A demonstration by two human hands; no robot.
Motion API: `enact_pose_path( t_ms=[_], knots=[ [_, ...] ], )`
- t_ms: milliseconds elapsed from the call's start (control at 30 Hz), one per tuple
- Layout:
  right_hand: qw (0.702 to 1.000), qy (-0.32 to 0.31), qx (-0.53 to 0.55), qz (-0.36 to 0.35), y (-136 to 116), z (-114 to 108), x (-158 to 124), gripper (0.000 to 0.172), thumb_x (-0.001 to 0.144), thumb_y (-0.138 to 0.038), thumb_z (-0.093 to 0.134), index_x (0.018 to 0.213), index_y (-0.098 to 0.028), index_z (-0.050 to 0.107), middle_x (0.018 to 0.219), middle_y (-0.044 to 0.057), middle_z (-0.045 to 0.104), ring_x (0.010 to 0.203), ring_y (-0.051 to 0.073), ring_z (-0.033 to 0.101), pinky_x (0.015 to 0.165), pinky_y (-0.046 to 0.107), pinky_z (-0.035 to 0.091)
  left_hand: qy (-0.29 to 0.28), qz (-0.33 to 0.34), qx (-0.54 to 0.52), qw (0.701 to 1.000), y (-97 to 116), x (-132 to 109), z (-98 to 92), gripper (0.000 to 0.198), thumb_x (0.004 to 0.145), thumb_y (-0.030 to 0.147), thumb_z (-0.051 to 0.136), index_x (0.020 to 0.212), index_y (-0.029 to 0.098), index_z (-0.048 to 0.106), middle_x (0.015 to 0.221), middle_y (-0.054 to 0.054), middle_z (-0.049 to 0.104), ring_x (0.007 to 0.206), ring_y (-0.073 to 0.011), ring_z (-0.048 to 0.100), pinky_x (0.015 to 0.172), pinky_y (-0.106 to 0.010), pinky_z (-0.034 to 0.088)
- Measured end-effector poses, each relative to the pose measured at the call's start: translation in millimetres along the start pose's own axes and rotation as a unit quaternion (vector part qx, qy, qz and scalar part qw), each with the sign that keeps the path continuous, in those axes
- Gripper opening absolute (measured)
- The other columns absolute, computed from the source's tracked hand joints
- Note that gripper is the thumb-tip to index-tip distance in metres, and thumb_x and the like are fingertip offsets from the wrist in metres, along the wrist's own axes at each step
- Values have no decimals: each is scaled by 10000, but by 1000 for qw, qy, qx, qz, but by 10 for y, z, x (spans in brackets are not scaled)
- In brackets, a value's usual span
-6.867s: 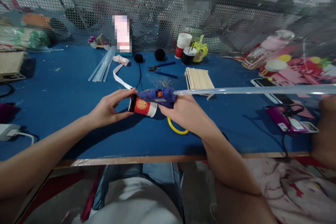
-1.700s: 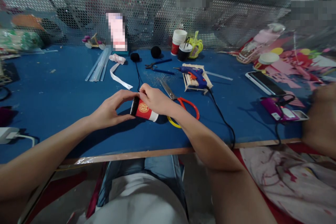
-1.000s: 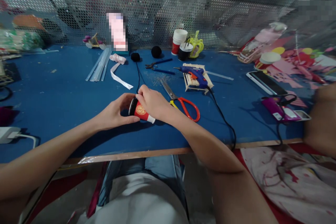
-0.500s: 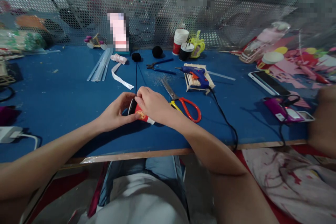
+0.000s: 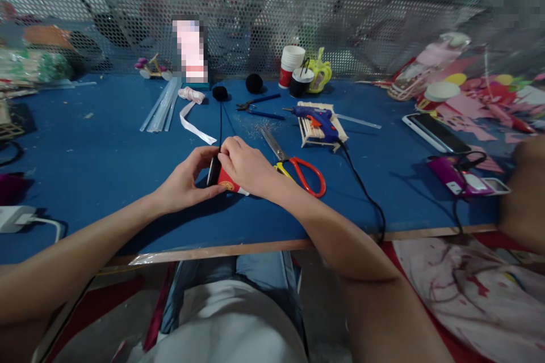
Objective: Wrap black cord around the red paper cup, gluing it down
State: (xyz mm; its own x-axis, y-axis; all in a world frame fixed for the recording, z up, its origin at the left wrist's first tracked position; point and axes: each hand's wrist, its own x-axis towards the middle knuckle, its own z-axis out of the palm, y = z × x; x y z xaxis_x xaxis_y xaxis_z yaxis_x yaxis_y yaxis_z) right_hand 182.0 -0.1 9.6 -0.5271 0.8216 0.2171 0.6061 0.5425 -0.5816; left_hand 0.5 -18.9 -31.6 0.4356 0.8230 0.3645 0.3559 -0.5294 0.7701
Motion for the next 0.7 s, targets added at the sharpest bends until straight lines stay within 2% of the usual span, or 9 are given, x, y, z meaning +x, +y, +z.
enact_pose_path(
  t_ms=[133,233,367,467,600,700],
  knots=[
    [999,2,-34,7,-21,41,7,93,901,-264,343,819,-226,320,834,27,439,703,156,434,671,317,336,-17,-16,-20,1000,22,3,-19,708,685,355,758,1266,173,397,1259,-146,557,1154,-266,572,986,-442,477],
    [999,4,-46,8,-24,54,5,92,900,-273,332,822,-227,317,836,32,441,712,162,443,677,321,343,-20,-50,-75,996,40,22,-47,663,705,365,740,1248,174,412,1246,-140,562,1142,-258,579,988,-444,475],
    [999,10,-51,3,-10,69,2,97,903,-282,328,824,-226,322,844,38,449,724,166,447,681,324,344,-30,-87,-126,988,46,54,-101,541,733,377,702,1163,150,466,1151,-126,600,1025,-233,619,935,-440,493],
    [999,13,-40,0,5,68,7,98,900,-277,339,819,-224,333,842,37,459,709,160,443,673,323,344,-33,-103,-124,986,45,62,-126,526,720,363,705,1137,138,477,1091,-116,609,922,-210,631,867,-422,514],
    [999,34,17,-25,13,7,13,113,888,-278,388,795,-214,383,827,30,490,731,149,466,697,314,369,-25,-88,-118,989,48,46,-109,542,716,348,718,1156,157,465,1065,-99,608,943,-206,623,872,-406,516],
    [997,35,68,-10,0,-69,13,130,876,-294,436,788,-200,445,809,24,527,750,144,497,702,303,388,-24,-38,-100,994,65,24,-76,593,734,288,708,1238,188,413,1078,-91,605,996,-208,617,910,-401,509]
  ],
)
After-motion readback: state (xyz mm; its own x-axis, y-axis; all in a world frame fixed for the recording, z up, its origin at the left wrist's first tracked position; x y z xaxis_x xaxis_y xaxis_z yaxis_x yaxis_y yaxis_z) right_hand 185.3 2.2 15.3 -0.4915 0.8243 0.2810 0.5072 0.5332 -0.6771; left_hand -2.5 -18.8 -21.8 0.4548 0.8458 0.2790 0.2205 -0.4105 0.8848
